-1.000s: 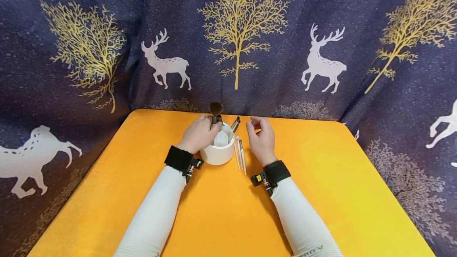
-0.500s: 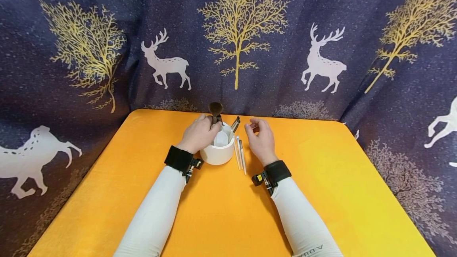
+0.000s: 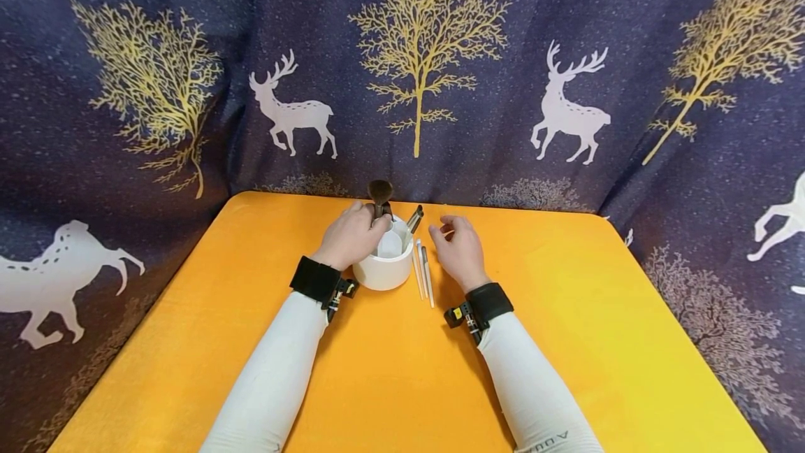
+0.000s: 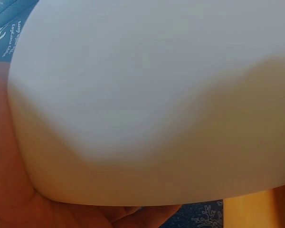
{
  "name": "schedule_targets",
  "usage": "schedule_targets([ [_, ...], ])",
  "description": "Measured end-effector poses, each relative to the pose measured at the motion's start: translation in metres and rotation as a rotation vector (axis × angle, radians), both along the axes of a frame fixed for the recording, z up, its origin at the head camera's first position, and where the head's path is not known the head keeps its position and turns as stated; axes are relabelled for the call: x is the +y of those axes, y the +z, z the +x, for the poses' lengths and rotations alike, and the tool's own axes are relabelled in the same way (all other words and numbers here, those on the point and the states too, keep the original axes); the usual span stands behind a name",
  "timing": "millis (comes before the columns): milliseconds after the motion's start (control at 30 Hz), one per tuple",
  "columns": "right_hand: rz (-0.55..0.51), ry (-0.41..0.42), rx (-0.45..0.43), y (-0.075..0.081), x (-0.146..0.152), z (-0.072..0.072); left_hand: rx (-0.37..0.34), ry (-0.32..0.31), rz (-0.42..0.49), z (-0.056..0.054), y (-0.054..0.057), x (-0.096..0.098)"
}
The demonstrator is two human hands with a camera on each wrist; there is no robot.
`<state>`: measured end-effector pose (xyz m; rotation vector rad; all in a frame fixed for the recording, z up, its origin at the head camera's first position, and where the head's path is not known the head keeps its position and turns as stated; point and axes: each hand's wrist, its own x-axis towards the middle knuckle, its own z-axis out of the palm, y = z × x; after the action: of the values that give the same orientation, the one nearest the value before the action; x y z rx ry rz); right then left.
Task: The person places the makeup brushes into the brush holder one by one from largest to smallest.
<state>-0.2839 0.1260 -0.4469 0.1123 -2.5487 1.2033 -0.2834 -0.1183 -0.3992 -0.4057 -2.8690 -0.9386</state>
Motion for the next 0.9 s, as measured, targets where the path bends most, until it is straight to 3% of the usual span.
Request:
schedule_targets([
  [900, 0.194, 0.068, -0.242, -0.0045, 0.0009, -0.0001, 0.005, 0.005, -0.008, 0.0013, 0.0004, 0.0000],
])
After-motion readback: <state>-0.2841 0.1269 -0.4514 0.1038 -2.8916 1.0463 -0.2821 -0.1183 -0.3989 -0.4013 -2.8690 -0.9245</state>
